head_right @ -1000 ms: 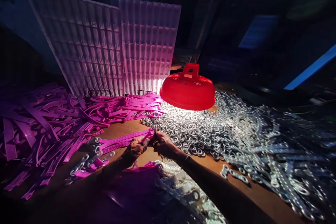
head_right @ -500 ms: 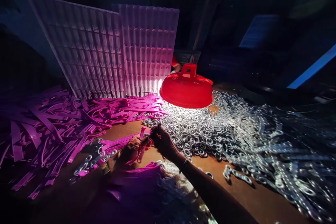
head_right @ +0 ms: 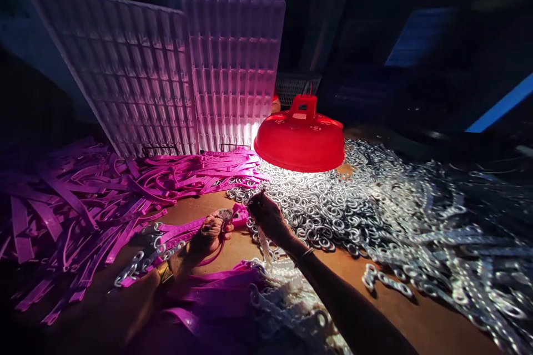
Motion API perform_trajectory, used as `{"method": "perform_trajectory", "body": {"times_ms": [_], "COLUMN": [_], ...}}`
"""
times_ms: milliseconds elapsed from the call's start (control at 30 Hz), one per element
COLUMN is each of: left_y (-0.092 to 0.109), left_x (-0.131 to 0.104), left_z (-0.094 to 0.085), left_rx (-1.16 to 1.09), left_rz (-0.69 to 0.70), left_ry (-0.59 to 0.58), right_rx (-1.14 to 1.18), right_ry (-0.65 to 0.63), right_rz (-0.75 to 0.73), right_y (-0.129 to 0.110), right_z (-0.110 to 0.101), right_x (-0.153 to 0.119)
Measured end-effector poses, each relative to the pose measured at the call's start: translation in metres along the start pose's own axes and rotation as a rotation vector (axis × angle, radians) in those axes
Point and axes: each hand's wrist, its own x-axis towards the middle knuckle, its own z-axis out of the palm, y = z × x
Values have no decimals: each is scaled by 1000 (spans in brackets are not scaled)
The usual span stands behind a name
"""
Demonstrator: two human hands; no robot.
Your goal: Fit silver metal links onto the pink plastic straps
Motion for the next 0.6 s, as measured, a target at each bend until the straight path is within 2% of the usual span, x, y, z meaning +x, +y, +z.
{"method": "perform_trajectory", "body": {"times_ms": [200, 333, 467, 600], "left_y": [7, 11, 17, 19], "left_x": [-12, -17, -20, -24], "left_z": [25, 33, 36, 36], "left_rx": [-56, -70, -69, -24], "left_rz": [-69, -99, -188, -147], "left_ry": [-11, -47, -117, -149], "right_rx": [118, 187, 39, -123], "right_ry": [-53, -51, -8, 54], "right_rz": [62, 57, -19, -82], "right_y": [8, 14, 17, 13], "right_z": [17, 23, 26, 27], "right_x": [-12, -11, -10, -17]}}
